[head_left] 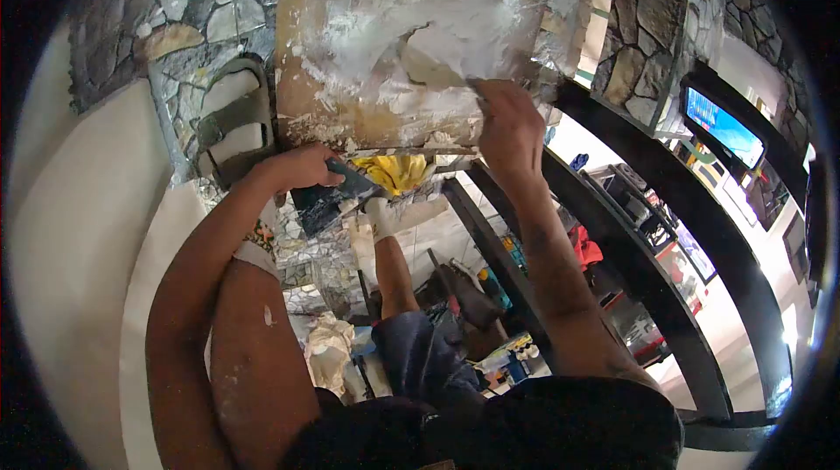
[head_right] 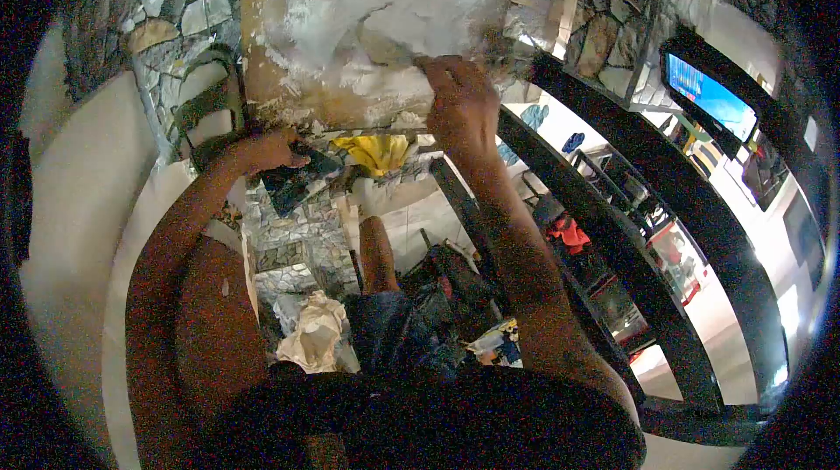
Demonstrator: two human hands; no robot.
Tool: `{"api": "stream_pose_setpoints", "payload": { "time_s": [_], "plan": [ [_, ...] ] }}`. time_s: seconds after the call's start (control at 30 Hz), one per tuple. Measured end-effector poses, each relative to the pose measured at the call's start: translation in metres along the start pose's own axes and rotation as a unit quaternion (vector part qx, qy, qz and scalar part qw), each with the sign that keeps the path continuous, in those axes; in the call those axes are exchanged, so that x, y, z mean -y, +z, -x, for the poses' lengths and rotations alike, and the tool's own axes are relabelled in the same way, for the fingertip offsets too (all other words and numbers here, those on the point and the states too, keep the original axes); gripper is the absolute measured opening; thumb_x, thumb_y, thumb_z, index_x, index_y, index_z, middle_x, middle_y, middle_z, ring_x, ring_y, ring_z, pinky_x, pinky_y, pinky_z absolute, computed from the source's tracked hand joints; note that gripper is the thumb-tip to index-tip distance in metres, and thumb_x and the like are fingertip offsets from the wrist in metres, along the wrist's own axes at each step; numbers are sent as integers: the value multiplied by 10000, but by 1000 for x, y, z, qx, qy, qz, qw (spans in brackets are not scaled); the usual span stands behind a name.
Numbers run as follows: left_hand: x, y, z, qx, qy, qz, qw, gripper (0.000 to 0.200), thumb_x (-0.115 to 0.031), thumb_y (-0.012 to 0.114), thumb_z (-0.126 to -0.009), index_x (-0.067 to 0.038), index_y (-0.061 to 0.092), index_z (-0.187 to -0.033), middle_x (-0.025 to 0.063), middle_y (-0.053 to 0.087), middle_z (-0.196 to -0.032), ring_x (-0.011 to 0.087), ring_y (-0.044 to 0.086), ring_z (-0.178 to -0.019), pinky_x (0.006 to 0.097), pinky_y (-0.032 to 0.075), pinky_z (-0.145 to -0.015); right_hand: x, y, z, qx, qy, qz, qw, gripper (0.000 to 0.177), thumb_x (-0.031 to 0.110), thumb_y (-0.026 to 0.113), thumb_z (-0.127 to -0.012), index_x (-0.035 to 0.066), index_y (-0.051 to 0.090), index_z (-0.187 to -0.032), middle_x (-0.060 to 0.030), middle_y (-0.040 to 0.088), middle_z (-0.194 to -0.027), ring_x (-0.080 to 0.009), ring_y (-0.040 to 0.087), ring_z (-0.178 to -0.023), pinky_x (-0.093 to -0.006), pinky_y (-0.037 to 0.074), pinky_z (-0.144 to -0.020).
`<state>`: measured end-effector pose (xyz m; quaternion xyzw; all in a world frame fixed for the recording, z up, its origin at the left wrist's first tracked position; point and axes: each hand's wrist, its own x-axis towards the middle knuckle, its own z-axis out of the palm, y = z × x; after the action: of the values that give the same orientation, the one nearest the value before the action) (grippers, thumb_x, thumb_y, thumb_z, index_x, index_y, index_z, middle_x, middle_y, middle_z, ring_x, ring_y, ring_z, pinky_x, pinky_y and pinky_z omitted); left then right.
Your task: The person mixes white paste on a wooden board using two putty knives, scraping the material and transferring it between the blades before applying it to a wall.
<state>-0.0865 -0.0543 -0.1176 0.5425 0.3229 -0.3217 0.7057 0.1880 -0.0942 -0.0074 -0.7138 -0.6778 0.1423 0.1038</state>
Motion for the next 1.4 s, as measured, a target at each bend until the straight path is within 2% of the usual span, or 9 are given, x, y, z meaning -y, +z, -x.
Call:
{"api": "stream_pose_setpoints", "payload": {
  "time_s": [0.17,0.43,0.5,0.6,0.63,0.7,0.9,1.27,1.4],
  "plan": [
    [-4,-6,2,22,-3,5,1000,340,-207,673,-751,-47,613,-1045,105,639,-882,165,572,-799,312,448,-732,-12,-4,4,-15,318,-313,895,270,15,633,-756,-31,563,-1012,-45,616,-868,-90,546,-756,-236,443,-666],
    [-22,-18,24,-5,53,294,954,339,-164,670,-772,-23,586,-1069,51,624,-926,113,539,-838,277,419,-772,-38,-29,16,-80,241,-340,905,168,-33,552,-778,6,559,-941,-10,563,-840,-103,511,-786,-232,402,-728],
    [-32,-31,36,-148,165,180,958,355,-132,669,-768,-3,567,-1082,57,617,-946,120,551,-840,276,433,-772,-37,-37,20,-101,248,-350,898,157,-54,537,-773,5,549,-917,-29,564,-852,-113,519,-799,-232,403,-740],
    [-62,-51,50,-151,202,405,879,378,-96,666,-758,13,541,-1098,70,608,-968,135,573,-843,283,459,-769,-13,-52,11,-84,257,-214,939,120,52,571,-764,17,517,-866,-27,530,-792,-117,503,-722,-244,428,-693],
    [-75,-57,53,-117,189,534,816,386,-85,665,-755,16,533,-1103,75,605,-975,140,581,-844,287,469,-767,-11,-52,14,-112,287,-446,840,214,-73,509,-736,10,484,-932,-53,557,-900,-126,530,-808,-253,426,-760],
    [-101,-62,63,-161,212,573,775,379,-41,644,-744,18,519,-1097,80,610,-950,162,600,-838,310,491,-747,0,-65,12,-104,260,-288,916,248,-57,488,-709,12,461,-945,-58,552,-922,-127,534,-830,-280,447,-760],
    [-130,-55,58,-150,299,673,660,354,9,575,-754,17,511,-1102,85,612,-947,178,602,-816,339,490,-769,31,-68,-5,-142,-36,-561,815,69,-37,431,-676,28,445,-694,-127,507,-861,-359,512,-947,-534,388,-864],
    [-143,-47,64,-44,307,720,621,317,-17,577,-792,-3,515,-1102,86,609,-946,207,611,-845,378,504,-771,38,-64,-10,-102,-303,-308,896,160,55,602,-706,80,463,-782,-114,463,-849,-259,468,-827,-473,403,-740],
    [-142,-45,64,-90,308,696,642,357,-35,576,-792,-2,491,-1137,95,596,-998,212,599,-884,372,490,-804,55,-66,-13,-104,-239,-222,940,301,33,708,-605,99,496,-808,-98,420,-846,-248,457,-796,-459,409,-733]
  ]
}}
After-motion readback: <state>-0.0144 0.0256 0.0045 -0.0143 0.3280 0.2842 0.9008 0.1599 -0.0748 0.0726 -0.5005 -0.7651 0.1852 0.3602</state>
